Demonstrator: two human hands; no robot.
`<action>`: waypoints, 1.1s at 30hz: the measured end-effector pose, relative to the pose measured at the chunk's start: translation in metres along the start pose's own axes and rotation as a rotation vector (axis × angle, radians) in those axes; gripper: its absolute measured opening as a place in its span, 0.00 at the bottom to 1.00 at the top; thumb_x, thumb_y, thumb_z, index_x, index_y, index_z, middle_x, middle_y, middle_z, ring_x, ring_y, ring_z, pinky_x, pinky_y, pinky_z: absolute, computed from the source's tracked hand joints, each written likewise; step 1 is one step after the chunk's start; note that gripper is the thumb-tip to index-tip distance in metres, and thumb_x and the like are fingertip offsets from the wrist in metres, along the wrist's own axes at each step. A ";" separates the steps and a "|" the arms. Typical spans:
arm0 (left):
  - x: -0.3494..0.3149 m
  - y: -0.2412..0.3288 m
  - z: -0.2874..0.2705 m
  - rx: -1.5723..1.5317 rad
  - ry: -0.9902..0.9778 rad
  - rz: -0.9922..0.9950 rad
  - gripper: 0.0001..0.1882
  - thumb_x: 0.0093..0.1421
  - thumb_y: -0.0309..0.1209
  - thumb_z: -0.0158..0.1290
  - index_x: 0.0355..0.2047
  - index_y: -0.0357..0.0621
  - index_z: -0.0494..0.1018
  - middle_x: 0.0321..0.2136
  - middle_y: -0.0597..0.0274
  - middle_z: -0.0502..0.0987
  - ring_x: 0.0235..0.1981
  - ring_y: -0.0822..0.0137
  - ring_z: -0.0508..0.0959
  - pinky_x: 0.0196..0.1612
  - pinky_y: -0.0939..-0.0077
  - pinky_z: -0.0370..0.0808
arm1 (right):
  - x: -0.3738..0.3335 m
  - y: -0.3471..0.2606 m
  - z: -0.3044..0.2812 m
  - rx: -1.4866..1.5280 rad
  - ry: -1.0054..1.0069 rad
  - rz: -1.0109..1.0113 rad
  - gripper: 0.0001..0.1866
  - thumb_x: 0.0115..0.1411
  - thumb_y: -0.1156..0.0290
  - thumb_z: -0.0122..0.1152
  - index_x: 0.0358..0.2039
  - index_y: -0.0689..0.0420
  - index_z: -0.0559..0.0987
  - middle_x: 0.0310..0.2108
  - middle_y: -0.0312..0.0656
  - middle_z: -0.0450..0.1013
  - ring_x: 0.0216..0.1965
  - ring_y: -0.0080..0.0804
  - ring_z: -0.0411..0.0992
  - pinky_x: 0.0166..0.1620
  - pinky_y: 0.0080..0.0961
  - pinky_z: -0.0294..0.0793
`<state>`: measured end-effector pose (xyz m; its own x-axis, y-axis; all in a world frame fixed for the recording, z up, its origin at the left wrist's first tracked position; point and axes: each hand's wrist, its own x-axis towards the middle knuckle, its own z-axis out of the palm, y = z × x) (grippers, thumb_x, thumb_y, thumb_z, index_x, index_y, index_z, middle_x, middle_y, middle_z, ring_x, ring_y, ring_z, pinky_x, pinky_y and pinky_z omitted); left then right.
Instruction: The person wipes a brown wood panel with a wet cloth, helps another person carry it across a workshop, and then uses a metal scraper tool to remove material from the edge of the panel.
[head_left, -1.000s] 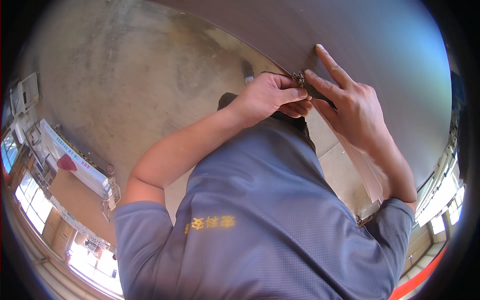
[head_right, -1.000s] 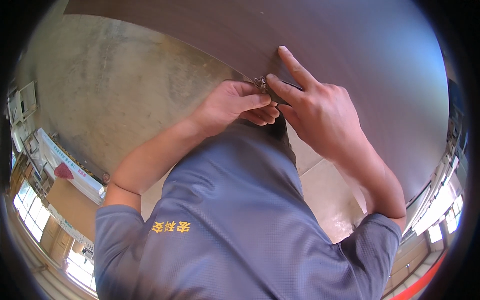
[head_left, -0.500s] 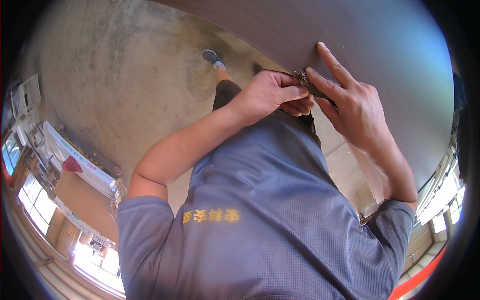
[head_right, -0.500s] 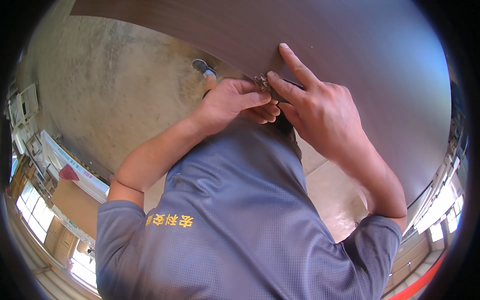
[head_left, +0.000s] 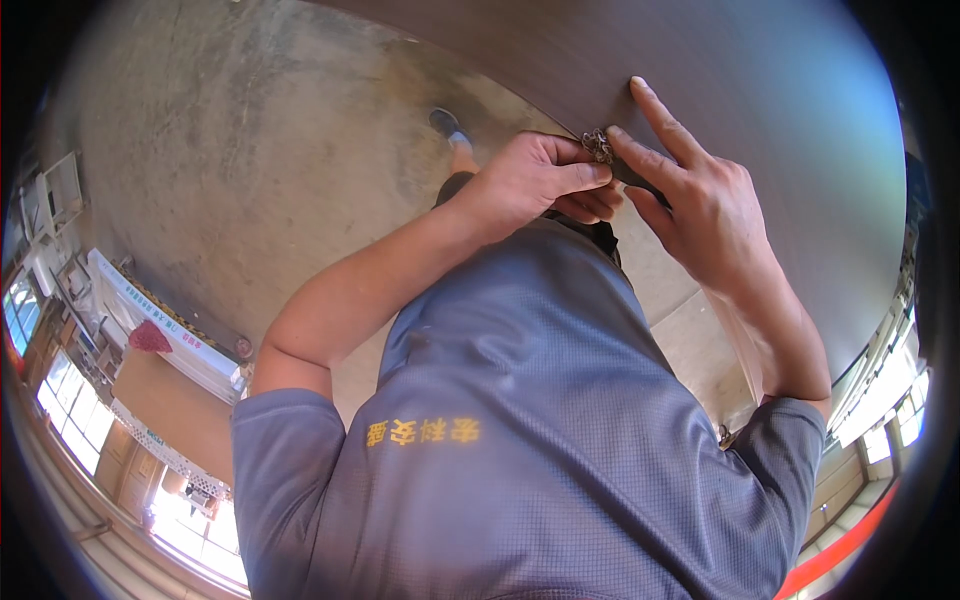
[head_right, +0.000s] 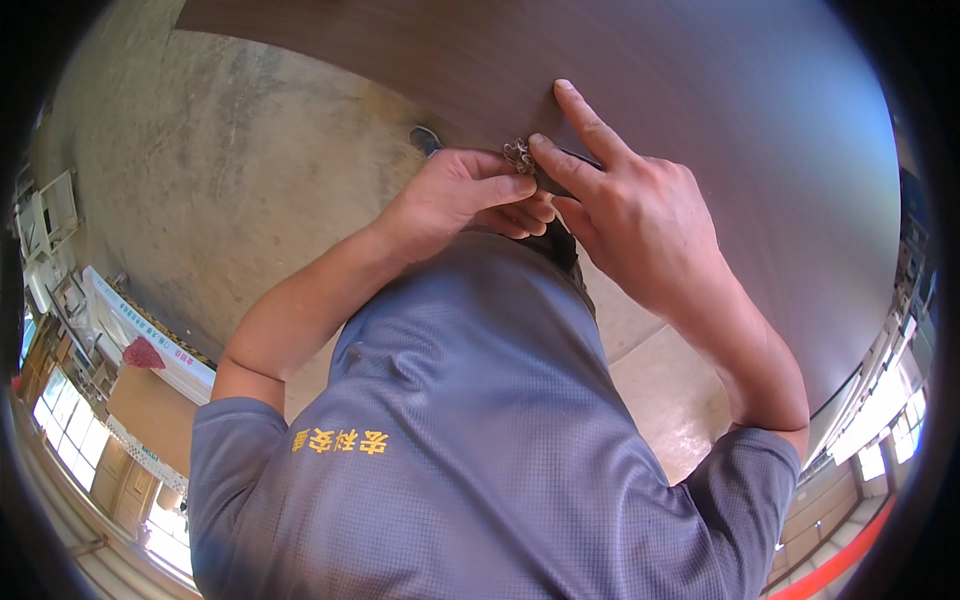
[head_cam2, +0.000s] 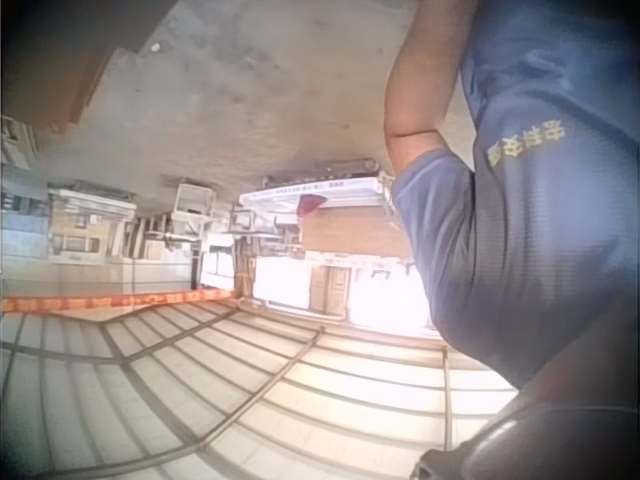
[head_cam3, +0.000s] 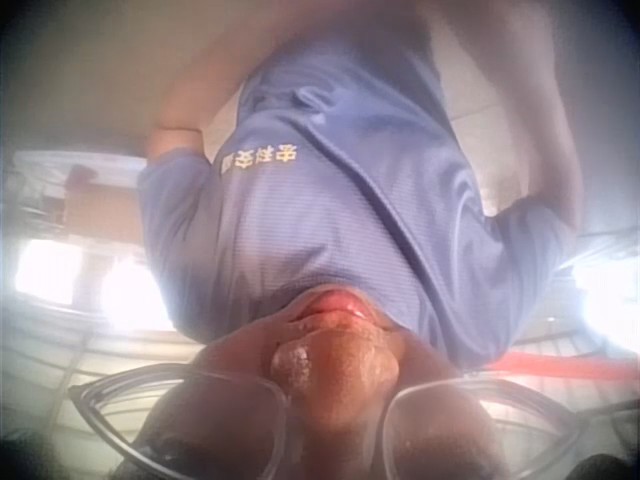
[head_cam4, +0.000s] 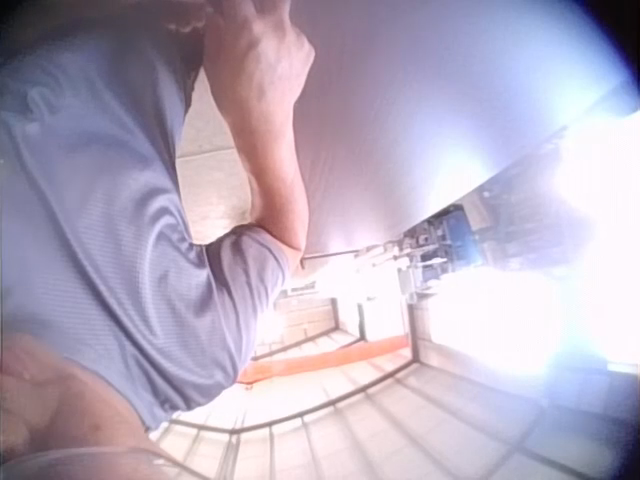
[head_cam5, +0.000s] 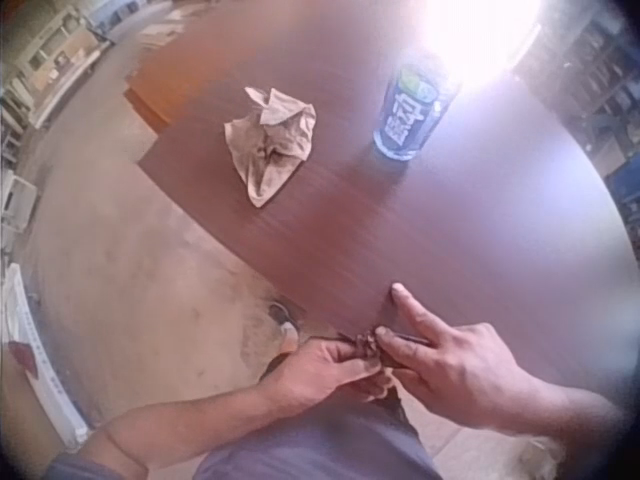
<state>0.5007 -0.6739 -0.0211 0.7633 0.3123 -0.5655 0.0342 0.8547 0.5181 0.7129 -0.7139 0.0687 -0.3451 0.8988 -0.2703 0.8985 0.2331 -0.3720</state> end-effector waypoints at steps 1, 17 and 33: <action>-0.003 0.005 -0.006 -0.001 0.000 0.002 0.16 0.71 0.37 0.54 0.46 0.36 0.80 0.38 0.57 0.84 0.39 0.65 0.85 0.46 0.71 0.82 | 0.008 -0.005 -0.001 -0.002 0.000 -0.001 0.24 0.58 0.66 0.69 0.57 0.48 0.80 0.69 0.49 0.63 0.30 0.45 0.81 0.37 0.37 0.82; -0.037 0.078 -0.103 0.031 -0.012 0.039 0.16 0.71 0.37 0.54 0.45 0.34 0.79 0.39 0.54 0.84 0.39 0.65 0.85 0.48 0.71 0.81 | 0.116 -0.063 -0.007 0.024 0.030 0.082 0.26 0.53 0.70 0.72 0.55 0.47 0.82 0.69 0.43 0.65 0.38 0.46 0.82 0.42 0.35 0.82; -0.067 0.146 -0.194 0.039 -0.048 0.065 0.16 0.71 0.37 0.54 0.45 0.34 0.79 0.38 0.53 0.84 0.39 0.65 0.84 0.47 0.72 0.82 | 0.217 -0.113 -0.004 0.044 0.175 0.022 0.23 0.54 0.71 0.70 0.52 0.51 0.83 0.62 0.53 0.71 0.33 0.47 0.81 0.41 0.37 0.82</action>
<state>0.3294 -0.4892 -0.0323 0.7950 0.3456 -0.4985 0.0080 0.8158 0.5783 0.5374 -0.5439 0.0563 -0.2693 0.9553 -0.1218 0.8914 0.1994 -0.4070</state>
